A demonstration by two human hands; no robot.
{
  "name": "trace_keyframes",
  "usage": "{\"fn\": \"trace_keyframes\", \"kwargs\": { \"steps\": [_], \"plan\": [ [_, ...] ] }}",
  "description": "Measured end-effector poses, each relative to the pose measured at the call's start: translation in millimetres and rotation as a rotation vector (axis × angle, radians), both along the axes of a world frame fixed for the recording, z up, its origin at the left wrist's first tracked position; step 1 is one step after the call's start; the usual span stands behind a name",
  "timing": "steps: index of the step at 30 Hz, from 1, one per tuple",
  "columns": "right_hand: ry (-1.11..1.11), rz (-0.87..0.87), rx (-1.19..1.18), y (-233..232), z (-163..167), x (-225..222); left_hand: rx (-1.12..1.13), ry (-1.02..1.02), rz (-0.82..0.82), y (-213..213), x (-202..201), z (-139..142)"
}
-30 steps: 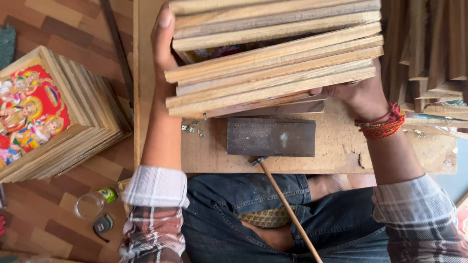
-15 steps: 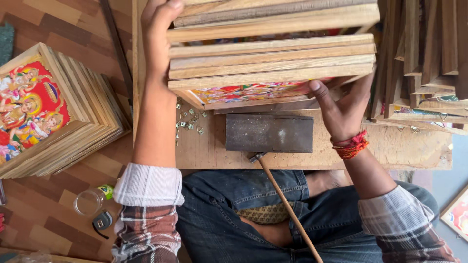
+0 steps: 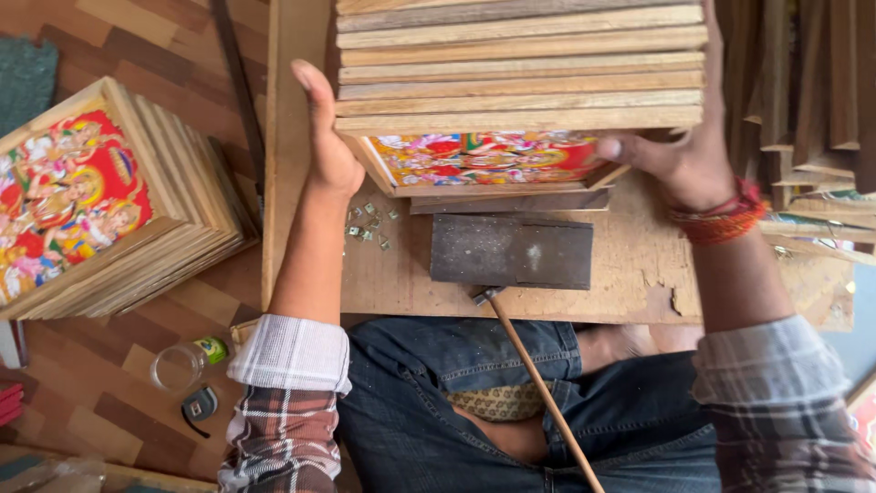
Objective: The person assembles wooden picture frames by placing metal corner brackets onto the frame corners and hammering them into place. The person repeatedly picks up frames, positions brackets, and uses a hammer to secure them.
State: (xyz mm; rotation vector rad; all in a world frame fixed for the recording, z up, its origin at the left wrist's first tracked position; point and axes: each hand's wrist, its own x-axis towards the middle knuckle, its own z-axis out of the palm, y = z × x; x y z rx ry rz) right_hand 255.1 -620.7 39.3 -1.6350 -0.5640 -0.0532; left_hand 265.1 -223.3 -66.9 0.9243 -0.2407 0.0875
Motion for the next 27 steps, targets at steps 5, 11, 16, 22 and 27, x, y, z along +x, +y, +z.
{"fn": "trace_keyframes", "kwargs": {
  "steps": [5, 11, 16, 22, 27],
  "plan": [
    [0.15, 0.062, 0.029, -7.2, 9.2, 4.6, 0.107, -0.044, -0.183, 11.1, -16.9, 3.5],
    [-0.157, 0.065, -0.278, -22.4, -4.0, 15.4, 0.703, -0.315, -0.166, 28.1, -38.3, 56.2],
    [-0.124, 0.201, -0.368, -32.7, -5.2, 13.2, 1.193, -0.08, -0.078, 12.8, -44.3, 68.5],
    [-0.103, 0.248, -0.532, -27.3, 14.0, 19.6, 1.427, -0.084, 0.077, 3.2, -43.7, 86.0],
    [-0.092, 0.231, -0.636, -35.3, 15.0, 16.3, 1.362, -0.168, -0.105, 15.4, -39.8, 96.1]
  ]
}}
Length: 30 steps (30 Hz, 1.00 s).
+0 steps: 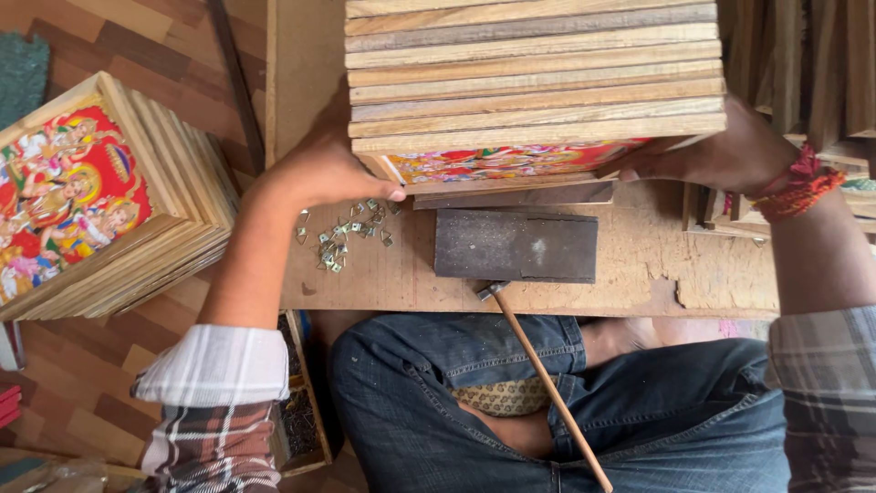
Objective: The person assembles wooden picture frames by placing metal corner brackets onto the frame corners and hammering them into place. The person repeatedly picks up frames, positions brackets, and uses a hammer to secure them.
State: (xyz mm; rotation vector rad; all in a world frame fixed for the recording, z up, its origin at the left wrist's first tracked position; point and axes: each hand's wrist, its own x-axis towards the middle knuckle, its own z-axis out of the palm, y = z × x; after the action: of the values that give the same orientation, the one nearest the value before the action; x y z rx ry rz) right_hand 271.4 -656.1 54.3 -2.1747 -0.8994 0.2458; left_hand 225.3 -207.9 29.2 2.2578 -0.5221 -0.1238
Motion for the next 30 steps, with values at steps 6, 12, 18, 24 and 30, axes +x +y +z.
{"fn": "trace_keyframes", "kwargs": {
  "steps": [6, 12, 18, 24, 30],
  "plan": [
    [0.02, 0.033, 0.121, 8.4, 0.4, 2.5, 0.004, -0.056, -0.005, 0.6, 1.2, -5.3],
    [0.092, 0.039, 0.467, 9.6, 17.6, -56.3, -0.074, 0.164, 0.212, 17.4, -57.2, 40.7],
    [0.276, -0.152, 0.719, -42.3, 18.3, -209.9, -0.689, 0.516, 0.255, -39.3, -188.3, 65.8],
    [0.534, -0.424, 0.989, -146.0, 2.7, -362.2, -0.778, 0.663, 0.126, -166.4, -251.0, 66.8],
    [0.607, -0.795, 1.529, -253.7, -20.4, -490.5, -0.402, 0.74, -0.463, -386.0, -181.6, 117.7]
  ]
}}
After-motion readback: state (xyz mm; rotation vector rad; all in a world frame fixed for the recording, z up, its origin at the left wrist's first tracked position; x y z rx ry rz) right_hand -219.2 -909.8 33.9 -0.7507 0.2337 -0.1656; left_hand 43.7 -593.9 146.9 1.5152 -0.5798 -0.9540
